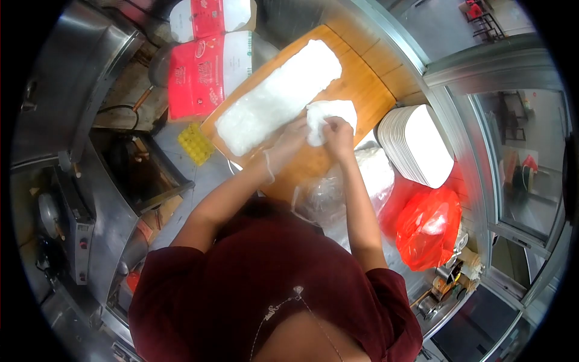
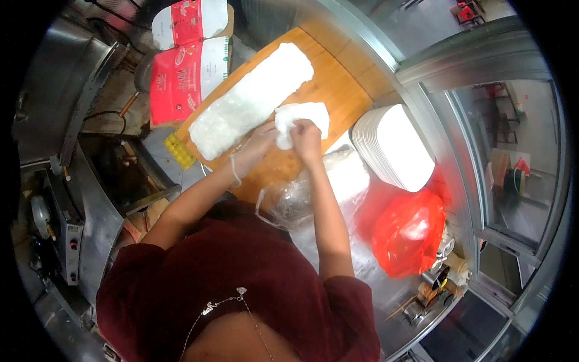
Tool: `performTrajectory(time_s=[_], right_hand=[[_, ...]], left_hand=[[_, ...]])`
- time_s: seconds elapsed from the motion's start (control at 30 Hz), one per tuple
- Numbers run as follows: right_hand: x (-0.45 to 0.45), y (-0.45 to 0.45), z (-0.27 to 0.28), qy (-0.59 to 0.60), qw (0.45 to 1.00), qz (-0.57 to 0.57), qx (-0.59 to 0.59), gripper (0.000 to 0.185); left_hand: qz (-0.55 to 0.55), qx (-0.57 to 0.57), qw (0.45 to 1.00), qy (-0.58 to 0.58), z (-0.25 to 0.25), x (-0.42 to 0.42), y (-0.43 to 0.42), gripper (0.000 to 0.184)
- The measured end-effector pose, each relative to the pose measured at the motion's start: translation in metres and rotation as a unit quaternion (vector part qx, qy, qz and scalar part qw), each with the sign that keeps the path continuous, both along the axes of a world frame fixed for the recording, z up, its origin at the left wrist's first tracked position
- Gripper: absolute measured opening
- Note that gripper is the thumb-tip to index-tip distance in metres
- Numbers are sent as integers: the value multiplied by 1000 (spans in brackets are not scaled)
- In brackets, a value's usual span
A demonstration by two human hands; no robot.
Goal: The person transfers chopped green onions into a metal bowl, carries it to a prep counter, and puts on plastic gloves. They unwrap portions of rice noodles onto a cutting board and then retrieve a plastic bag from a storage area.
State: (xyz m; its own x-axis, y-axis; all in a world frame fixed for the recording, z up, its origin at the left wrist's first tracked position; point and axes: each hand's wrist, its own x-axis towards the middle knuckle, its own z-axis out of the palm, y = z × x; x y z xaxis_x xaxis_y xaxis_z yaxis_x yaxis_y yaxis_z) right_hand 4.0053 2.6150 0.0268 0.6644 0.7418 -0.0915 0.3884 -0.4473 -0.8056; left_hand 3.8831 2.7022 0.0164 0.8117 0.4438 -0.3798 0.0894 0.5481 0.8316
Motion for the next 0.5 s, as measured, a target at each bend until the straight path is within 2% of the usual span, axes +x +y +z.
performTrajectory(time_s=[0.07,0.17,0.27,0.37,0.5], right_hand=[[3,0,4,81,996,-29,-5,20],[7,-2,4,228,972,-58,25,23],[8,-5,12,268,962,-55,5,28],[-2,-4,24,9,999,28,16,35],[-3,-8,36,-13,999,39,-2,40]], left_hand=[[28,-6,1000,10,-20,3,0,32],[22,-37,999,-6,-6,2,-1,31],[16,-4,1000,-19,-7,5,-2,31],[13,23,999,-33,4,9,-1,28],[-50,22,997,-53,18,11,4,31]])
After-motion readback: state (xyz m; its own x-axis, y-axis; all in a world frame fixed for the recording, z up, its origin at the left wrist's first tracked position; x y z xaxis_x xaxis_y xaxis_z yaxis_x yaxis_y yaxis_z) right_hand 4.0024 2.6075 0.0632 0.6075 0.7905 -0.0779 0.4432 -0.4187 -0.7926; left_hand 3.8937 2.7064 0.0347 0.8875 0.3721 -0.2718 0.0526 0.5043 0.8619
